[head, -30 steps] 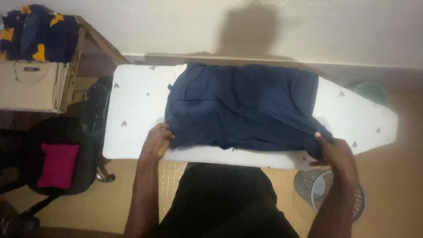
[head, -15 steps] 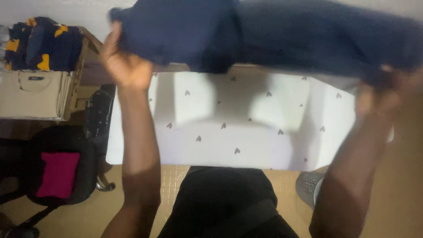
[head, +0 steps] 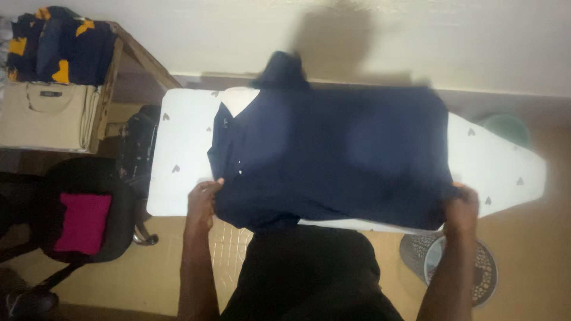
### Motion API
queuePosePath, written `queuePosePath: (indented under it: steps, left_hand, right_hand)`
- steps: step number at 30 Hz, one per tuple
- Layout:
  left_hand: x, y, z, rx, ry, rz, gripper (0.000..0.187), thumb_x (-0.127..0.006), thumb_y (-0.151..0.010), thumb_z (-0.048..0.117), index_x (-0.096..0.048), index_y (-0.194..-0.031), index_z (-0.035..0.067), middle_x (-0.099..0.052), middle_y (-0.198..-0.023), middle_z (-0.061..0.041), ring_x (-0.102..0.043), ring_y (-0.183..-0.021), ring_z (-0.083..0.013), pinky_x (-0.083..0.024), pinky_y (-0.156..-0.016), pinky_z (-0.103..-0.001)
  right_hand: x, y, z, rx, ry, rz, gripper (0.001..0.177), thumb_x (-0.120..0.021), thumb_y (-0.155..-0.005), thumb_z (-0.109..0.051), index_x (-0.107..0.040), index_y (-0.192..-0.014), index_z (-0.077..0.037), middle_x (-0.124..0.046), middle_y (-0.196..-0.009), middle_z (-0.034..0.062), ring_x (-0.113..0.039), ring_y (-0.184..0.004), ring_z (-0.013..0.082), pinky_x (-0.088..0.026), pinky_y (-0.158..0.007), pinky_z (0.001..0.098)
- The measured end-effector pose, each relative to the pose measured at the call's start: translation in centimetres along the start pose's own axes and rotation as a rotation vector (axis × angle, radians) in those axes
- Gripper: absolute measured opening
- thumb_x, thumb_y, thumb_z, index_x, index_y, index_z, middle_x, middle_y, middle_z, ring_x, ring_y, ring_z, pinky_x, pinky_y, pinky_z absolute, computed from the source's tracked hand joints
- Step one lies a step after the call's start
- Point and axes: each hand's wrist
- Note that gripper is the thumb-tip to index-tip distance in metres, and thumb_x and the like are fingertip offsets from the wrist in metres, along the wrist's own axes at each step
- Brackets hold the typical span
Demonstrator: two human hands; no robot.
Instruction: The person folds a dark blue and yellow patterned garment on a white ironing board, then places it on a stack of folded clothes. They then retrieve a dark blue shirt from a laundry basket, unfold it, and begin folding it on the ironing board.
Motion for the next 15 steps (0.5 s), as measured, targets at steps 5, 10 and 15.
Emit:
queuePosePath:
  steps: [5,10,15]
  left_hand:
    - [-1.2,-0.8,1.8,0.055,-0.25,-0.115,0.078,-0.078,-0.085,0.046,-0.055,-0.133,-0.012,-0.06,-0.13,-0.035,-0.06,-0.124,-0.0475,-0.05,-0.102,-0.062]
    - [-1.1,-1.7,4.0,-0.263,0.172,-0.451,0.058,-0.077,-0.091,0.018,-0.057,-0.135,-0.014,-0.062,-0.131,-0.03,-0.054,-0.127,-0.0381,-0.039,-0.109,-0.049]
    - [-1.5,0.0,7.8,-0.179,0.721,-0.408,0.051,-0.07,-0.081,-0.001,-0.054,-0.13,-0.005,-0.065,-0.122,-0.022,-0.068,-0.114,-0.0326,-0.059,-0.102,-0.045]
  right_hand:
    - [-2.0,0.1,0.1,0.01,0.232,0.14,0.046,-0.083,-0.093,-0.025,-0.062,-0.119,0.008,-0.068,-0.104,0.0207,-0.066,-0.088,0.0251,-0.054,-0.077,0.0377]
    - [-2.4,-0.4,-2.7,-0.14,0.679,-0.065,0.05,-0.081,-0.093,-0.026,-0.068,-0.126,0.008,-0.071,-0.114,0.0321,-0.07,-0.095,0.0383,-0.052,-0.086,0.0465]
    - [-1.7,1.0,-8.0,-0.183,0.042,-0.008,0.053,-0.076,-0.09,-0.025,-0.06,-0.136,-0.003,-0.066,-0.122,0.0219,-0.072,-0.097,0.0291,-0.059,-0.077,0.0348]
Point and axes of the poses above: each hand's wrist, its own y-axis away from the middle knuckle, its own x-axis out of the back of the hand, z = x × y
